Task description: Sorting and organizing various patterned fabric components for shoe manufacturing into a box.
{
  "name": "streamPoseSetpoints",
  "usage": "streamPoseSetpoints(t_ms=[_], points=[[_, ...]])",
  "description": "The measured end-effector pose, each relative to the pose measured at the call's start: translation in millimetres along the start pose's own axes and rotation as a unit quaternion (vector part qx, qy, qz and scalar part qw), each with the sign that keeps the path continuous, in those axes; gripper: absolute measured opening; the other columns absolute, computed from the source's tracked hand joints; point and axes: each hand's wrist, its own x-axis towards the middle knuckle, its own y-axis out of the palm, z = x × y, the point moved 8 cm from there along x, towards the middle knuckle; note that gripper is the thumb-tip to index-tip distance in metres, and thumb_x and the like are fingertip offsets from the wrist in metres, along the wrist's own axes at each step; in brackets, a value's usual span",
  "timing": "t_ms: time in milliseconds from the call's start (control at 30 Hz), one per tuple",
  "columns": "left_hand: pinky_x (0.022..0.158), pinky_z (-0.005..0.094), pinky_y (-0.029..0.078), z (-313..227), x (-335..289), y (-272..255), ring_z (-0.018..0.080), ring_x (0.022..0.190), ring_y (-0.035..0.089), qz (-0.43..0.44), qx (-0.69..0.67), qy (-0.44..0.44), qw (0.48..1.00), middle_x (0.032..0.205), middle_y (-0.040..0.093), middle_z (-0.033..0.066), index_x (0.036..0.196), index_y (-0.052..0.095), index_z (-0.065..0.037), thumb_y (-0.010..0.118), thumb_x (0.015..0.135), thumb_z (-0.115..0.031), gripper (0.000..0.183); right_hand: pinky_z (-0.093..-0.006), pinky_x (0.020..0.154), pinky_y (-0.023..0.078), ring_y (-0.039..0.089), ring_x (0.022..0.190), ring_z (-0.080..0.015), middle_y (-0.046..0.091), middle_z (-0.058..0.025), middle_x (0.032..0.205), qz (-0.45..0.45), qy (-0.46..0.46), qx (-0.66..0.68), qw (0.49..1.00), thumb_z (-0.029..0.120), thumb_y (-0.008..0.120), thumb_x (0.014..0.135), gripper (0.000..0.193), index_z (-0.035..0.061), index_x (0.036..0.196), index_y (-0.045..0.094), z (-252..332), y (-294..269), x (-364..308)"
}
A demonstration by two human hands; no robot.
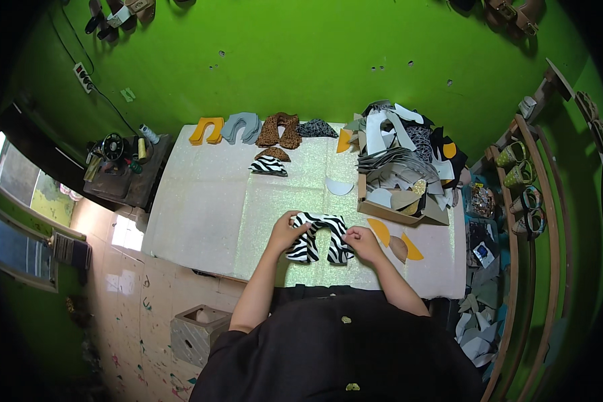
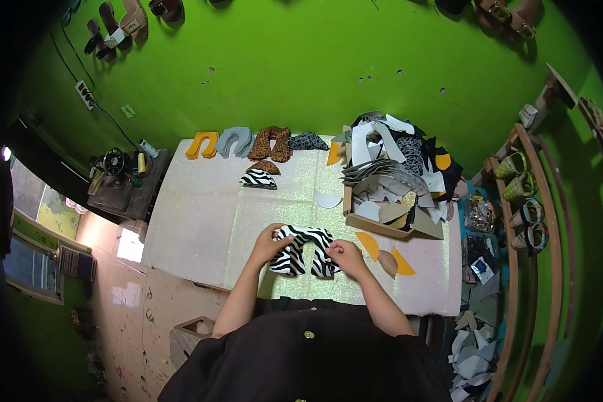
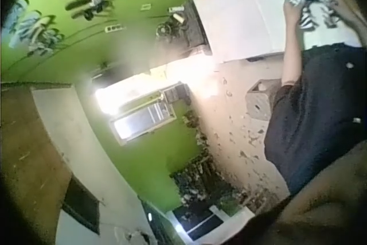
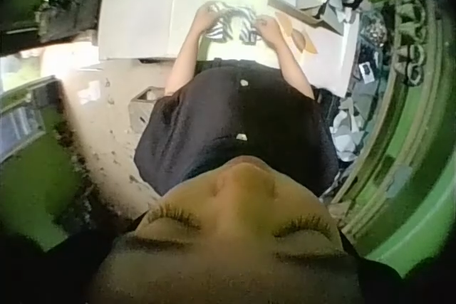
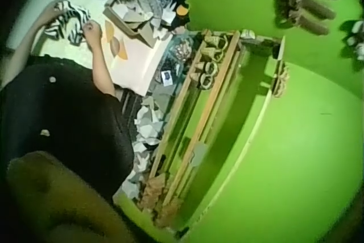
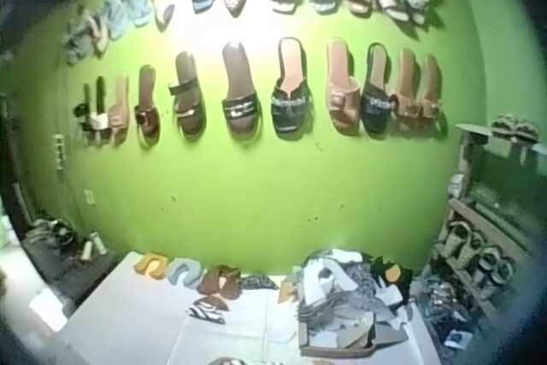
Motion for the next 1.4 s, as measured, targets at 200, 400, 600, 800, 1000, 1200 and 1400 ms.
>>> streamPoseSetpoints(t_ms=[200,400,600,800,1000,1200,1400], points=[[0.066,0.0306,0.051,31,-9,13,0.0185,0.075,0.064,-0.023,0.112,-0.042,0.993,0.089,0.066,0.0143,0.116,0.053,0.001,0.075,0.071,-0.013,0.053,-0.0366,0.078,0.030,0.062,0.070,-0.0179,0.064,-0.0010,0.070,-0.133,0.000,-0.300,0.945,0.028,0.066,0.077,0.021,0.0136,0.092,0.066,-8,-13,0],[0.069,0.0375,0.049,60,-8,17,0.0287,0.074,0.062,-0.046,0.233,-0.002,0.971,0.081,0.063,0.0162,0.114,0.055,-0.001,0.069,0.075,-0.020,0.045,-0.0364,0.076,0.028,0.059,0.065,-0.0172,0.061,-0.0006,0.064,-0.156,-0.001,-0.310,0.938,0.024,0.067,0.076,0.021,0.0131,0.094,0.065,-8,-16,0],[0.059,0.0344,0.047,62,-14,14,0.0221,0.063,0.057,-0.081,0.277,0.079,0.954,0.072,0.058,0.0107,0.111,0.058,-0.001,0.070,0.075,-0.020,0.042,-0.0394,0.079,0.028,0.059,0.065,-0.0190,0.061,-0.0007,0.065,-0.174,-0.031,-0.335,0.925,0.022,0.066,0.077,0.020,0.0144,0.095,0.062,-12,-12,-3],[0.070,0.0362,0.047,43,-22,19,0.0268,0.077,0.058,-0.112,0.283,0.093,0.948,0.083,0.059,0.0143,0.111,0.058,-0.002,0.068,0.076,-0.016,0.039,-0.0444,0.081,0.030,0.056,0.083,-0.0223,0.057,-0.0038,0.081,-0.229,-0.153,-0.472,0.837,0.015,0.060,0.079,0.013,0.0156,0.092,0.062,7,7,-14],[0.080,0.0419,0.044,32,-28,38,0.0336,0.091,0.056,-0.082,0.332,0.258,0.904,0.100,0.059,0.0162,0.107,0.063,-0.003,0.059,0.075,-0.012,0.033,-0.0454,0.085,0.029,0.053,0.090,-0.0207,0.056,-0.0036,0.087,-0.193,-0.133,-0.507,0.830,0.014,0.056,0.079,0.017,0.0170,0.093,0.065,13,18,-17],[0.087,0.0414,0.037,29,-30,39,0.0272,0.105,0.052,-0.090,0.377,0.204,0.899,0.110,0.057,0.0134,0.103,0.066,-0.007,0.059,0.075,-0.015,0.030,-0.0387,0.088,0.026,0.053,0.094,-0.0190,0.060,-0.0010,0.092,-0.333,-0.223,-0.372,0.837,0.015,0.058,0.079,0.010,0.0155,0.086,0.065,108,-44,-24],[0.090,0.0401,0.033,33,-29,38,0.0241,0.108,0.050,-0.078,0.379,0.198,0.901,0.111,0.058,0.0104,0.106,0.067,-0.011,0.060,0.075,-0.019,0.032,-0.0463,0.093,0.024,0.046,0.109,-0.0218,0.056,-0.0021,0.110,-0.498,-0.166,-0.425,0.737,0.017,0.063,0.076,0.032,0.0163,0.108,0.057,147,-140,-11]])
